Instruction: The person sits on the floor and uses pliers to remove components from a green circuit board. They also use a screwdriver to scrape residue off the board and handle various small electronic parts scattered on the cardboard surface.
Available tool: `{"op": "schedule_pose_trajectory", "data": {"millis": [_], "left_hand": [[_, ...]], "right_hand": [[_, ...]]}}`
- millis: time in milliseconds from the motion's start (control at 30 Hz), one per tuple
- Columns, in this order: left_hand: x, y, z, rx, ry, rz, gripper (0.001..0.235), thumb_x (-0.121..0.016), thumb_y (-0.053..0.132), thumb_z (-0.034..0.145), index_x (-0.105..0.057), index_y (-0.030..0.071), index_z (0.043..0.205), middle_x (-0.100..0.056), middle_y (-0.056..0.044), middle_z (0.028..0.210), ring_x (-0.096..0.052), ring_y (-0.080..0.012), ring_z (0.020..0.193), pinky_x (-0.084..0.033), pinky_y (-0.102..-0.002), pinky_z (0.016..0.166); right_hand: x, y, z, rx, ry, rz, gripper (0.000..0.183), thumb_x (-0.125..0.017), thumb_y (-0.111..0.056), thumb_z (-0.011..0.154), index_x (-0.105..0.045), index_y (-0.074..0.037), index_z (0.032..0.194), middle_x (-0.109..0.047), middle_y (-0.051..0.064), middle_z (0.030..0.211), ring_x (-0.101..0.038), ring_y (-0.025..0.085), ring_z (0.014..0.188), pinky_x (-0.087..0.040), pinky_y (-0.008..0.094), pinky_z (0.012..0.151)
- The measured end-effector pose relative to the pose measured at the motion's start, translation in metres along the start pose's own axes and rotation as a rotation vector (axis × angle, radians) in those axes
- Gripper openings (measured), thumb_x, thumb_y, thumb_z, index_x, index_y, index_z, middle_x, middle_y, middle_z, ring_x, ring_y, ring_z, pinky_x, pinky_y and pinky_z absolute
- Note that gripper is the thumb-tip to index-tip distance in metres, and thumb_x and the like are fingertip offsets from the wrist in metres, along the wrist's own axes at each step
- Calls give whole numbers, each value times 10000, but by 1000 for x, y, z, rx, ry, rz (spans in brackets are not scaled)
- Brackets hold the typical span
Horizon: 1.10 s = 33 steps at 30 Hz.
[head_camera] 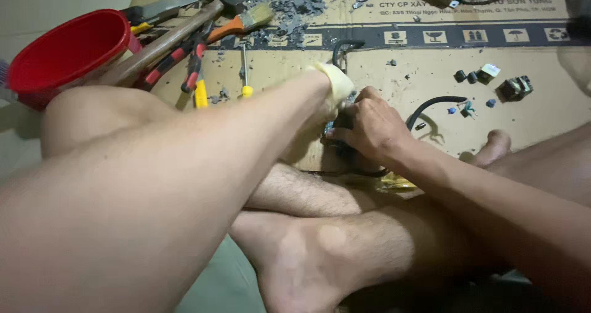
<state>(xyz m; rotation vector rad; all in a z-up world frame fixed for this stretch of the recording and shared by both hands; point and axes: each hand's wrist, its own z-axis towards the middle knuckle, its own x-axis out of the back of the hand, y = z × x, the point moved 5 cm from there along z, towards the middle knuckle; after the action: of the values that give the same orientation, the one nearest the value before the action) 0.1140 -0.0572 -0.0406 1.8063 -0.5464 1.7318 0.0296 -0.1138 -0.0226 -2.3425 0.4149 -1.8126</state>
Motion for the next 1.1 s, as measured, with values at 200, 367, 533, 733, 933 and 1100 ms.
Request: {"op": "schedule_pose_trajectory", "data": {"millis": [200, 367, 533, 733, 933, 1100], "left_hand": [[-6, 1, -13, -84, 65, 141, 185, -589, 91, 842, -773, 112, 836, -728, -98, 748, -738, -323, 752, -551, -604, 580], [-6, -27, -22, 287, -74, -562, 129, -548, 192, 906, -638, 104, 934, -676, -32, 672, -655, -242, 601, -510, -423, 540], [5, -28, -55, 780, -326, -1354, 254, -548, 341, 928, -540, 145, 1089, -632, 15, 633, -522, -131, 384, -470, -252, 384], [17, -21, -43, 88, -154, -67, 294, -505, 222, 907, -770, 210, 1033, -750, -16, 955, -718, -259, 993, -562, -443, 906], [-23, -17, -17, 49, -168, 26, 373, -450, 173, 932, -780, 163, 1107, -778, -52, 1055, -717, -275, 1089, -529, -468, 990], [-125, -30, 25, 658, -712, -1377, 629, -283, 394, 976, -351, 231, 1580, -472, 49, 1556, -408, -287, 1460, -215, -694, 1118]], "right_hand": [[-15, 15, 10, 45, 50, -28, 399, -752, -445, 833, -813, -122, 1060, -553, 144, 1297, -619, 368, 1229, -581, 523, 954], [1, 4, -6, 59, 56, 41, 553, -826, -452, 813, -733, -75, 1207, -539, 219, 1255, -625, 445, 1178, -558, 621, 957], [9, -3, -11, 82, 98, 98, 574, -846, -391, 806, -713, -25, 1228, -538, 260, 1253, -620, 495, 1166, -554, 632, 927], [5, 1, -6, 32, 91, 101, 545, -865, -370, 794, -731, -63, 1224, -547, 223, 1260, -637, 439, 1170, -562, 602, 936], [-1, 12, 1, 65, 76, 160, 528, -843, -390, 802, -733, -52, 1193, -518, 224, 1269, -618, 467, 1180, -561, 616, 922], [-10, 18, 6, 63, 47, 97, 473, -824, -394, 804, -757, -102, 1170, -524, 172, 1305, -624, 415, 1207, -571, 582, 947]]}}
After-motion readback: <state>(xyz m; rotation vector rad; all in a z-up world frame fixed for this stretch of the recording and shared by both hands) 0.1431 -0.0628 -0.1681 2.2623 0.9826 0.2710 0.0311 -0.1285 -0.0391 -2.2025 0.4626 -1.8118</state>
